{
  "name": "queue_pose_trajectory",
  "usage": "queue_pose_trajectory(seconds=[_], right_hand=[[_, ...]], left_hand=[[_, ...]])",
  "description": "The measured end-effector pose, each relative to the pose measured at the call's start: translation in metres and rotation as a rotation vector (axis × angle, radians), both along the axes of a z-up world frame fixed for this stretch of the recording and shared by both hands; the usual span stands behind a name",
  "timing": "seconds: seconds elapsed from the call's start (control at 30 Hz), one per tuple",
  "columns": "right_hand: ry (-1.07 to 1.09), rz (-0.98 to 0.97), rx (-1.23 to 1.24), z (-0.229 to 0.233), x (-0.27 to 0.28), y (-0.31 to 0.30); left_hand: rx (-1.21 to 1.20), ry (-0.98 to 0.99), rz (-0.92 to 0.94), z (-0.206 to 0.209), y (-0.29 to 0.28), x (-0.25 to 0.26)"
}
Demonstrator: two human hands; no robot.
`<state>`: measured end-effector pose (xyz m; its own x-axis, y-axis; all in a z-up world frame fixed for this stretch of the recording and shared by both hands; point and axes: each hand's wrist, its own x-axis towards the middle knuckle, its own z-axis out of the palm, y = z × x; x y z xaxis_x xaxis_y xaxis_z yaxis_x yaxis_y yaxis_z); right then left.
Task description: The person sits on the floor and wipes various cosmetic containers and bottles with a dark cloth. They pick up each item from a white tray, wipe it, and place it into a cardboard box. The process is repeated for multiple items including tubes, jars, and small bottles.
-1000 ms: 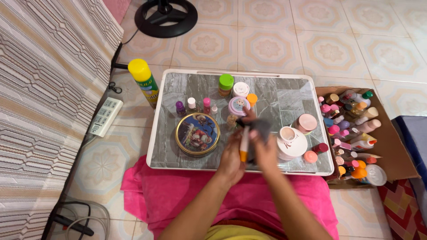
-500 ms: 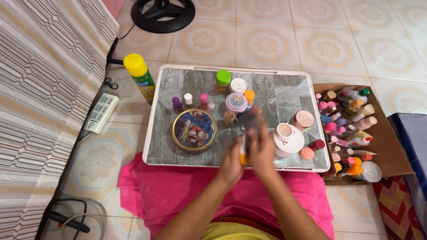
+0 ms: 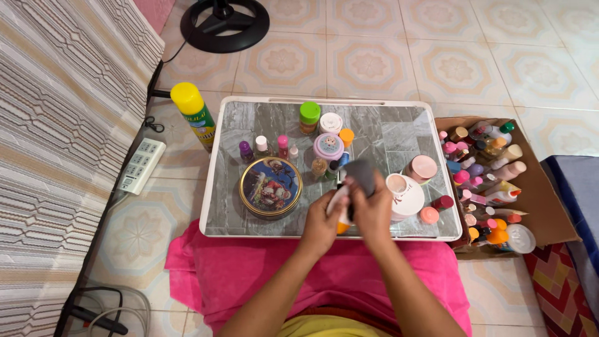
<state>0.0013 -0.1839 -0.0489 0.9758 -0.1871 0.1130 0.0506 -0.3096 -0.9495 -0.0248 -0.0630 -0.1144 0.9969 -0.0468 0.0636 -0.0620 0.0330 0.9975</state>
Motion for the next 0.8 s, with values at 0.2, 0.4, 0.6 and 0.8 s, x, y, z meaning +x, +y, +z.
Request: queue_pose_trajectory(seconds=[0.2, 0.4, 0.6, 0.8], right_hand=[[-0.107, 0.149, 0.581, 0.016, 0.001, -0.002], [-0.517, 0.482, -0.240, 0.010, -0.041, 0.008], [-0.174, 0.301, 0.311, -0.001, -0.027, 0.002], [-0.607, 0.446, -0.214, 0.006, -0.042, 0.008]], left_hand=[[-0.853, 0.303, 0.033, 0.036, -0.003, 0.008], [-1.236, 0.532, 0.025, 0.014, 0.001, 0.011], [-1.170, 0.487, 0.021, -0.011, -0.021, 0.004], [-1.270, 0.503, -0.117, -0.013, -0.011, 0.009]])
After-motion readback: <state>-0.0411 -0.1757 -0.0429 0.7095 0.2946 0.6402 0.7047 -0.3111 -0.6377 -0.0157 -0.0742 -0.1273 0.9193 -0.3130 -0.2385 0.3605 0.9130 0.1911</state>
